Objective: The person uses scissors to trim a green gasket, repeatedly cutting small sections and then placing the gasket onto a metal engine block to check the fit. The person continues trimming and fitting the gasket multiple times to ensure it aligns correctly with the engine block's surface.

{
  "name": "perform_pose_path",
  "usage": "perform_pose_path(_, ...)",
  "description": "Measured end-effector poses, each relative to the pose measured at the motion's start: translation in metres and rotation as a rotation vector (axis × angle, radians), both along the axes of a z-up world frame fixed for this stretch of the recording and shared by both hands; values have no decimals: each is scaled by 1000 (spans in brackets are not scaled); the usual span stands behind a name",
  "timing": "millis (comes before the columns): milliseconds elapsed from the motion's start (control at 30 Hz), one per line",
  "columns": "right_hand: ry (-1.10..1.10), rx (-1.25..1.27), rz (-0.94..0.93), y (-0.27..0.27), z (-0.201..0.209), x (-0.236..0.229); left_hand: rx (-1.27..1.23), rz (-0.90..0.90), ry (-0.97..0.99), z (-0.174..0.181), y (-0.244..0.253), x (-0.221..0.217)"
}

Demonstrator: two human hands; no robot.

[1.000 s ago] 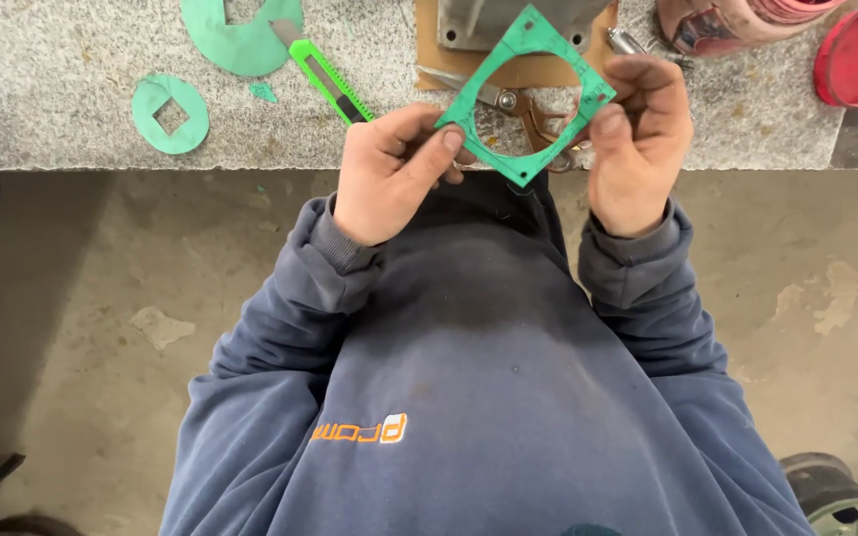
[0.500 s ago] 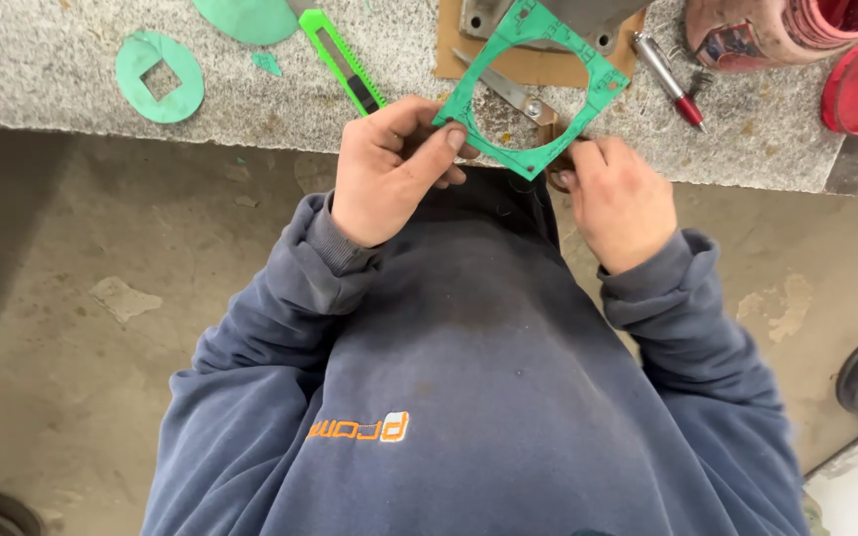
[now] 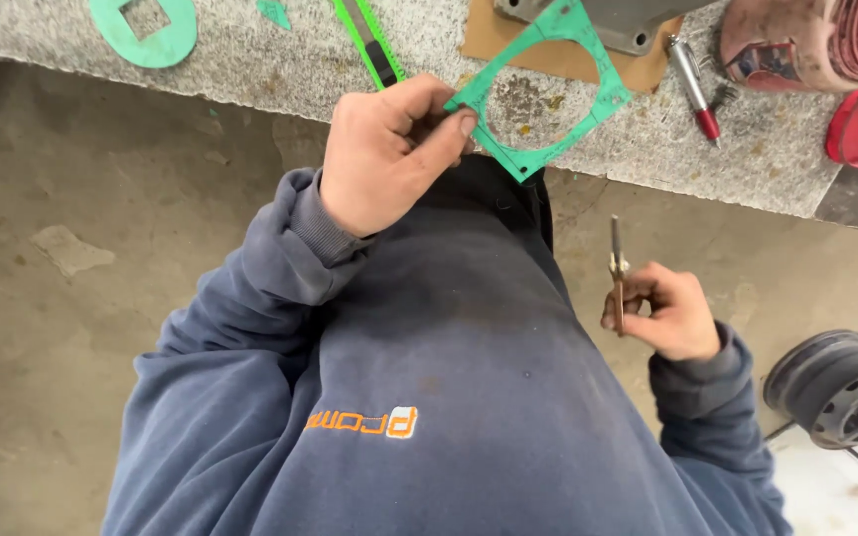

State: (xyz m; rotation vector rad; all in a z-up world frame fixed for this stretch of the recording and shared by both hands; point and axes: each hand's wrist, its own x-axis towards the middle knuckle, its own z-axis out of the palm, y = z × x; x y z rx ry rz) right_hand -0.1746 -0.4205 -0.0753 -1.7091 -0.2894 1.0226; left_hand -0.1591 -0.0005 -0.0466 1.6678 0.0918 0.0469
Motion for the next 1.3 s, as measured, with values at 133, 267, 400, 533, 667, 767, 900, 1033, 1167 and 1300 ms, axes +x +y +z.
perform_pose_path(133,-268,-137,-172,44,7,-21,89,-59,0,-5,-13,-4)
perform_pose_path(267,-508,-308,-80,84,13,-9,18,-108,-2,-9,-23,-8)
perform_pose_path(400,-541,-387,-11,94,16,-2,55,-158,23,-15,-26,-14)
perform_pose_path(533,-556,-368,-38,98,14,1,-33,-234,39,-31,-34,-20)
perform_pose_path(667,-643,-356,-53,101,12,-5,-194,-278,123,-39,-40,-28)
perform_pose_path(767,-730,-325,-48,99,12,-6,-311,-280,166,-41,-43,-33)
perform_pose_path(900,-803,-314,3,99,21,-3,-279,-257,218,-47,-38,-41)
perform_pose_path(1033,-870,-330,16,111,40,9,-306,-252,287,-54,-40,-50)
perform_pose_path(1167,-954,-406,123,108,43,11,-504,-141,320,-62,-45,-54)
perform_pose_path(1300,-950,-433,104,93,31,-3,-525,-156,297,-69,-47,-59)
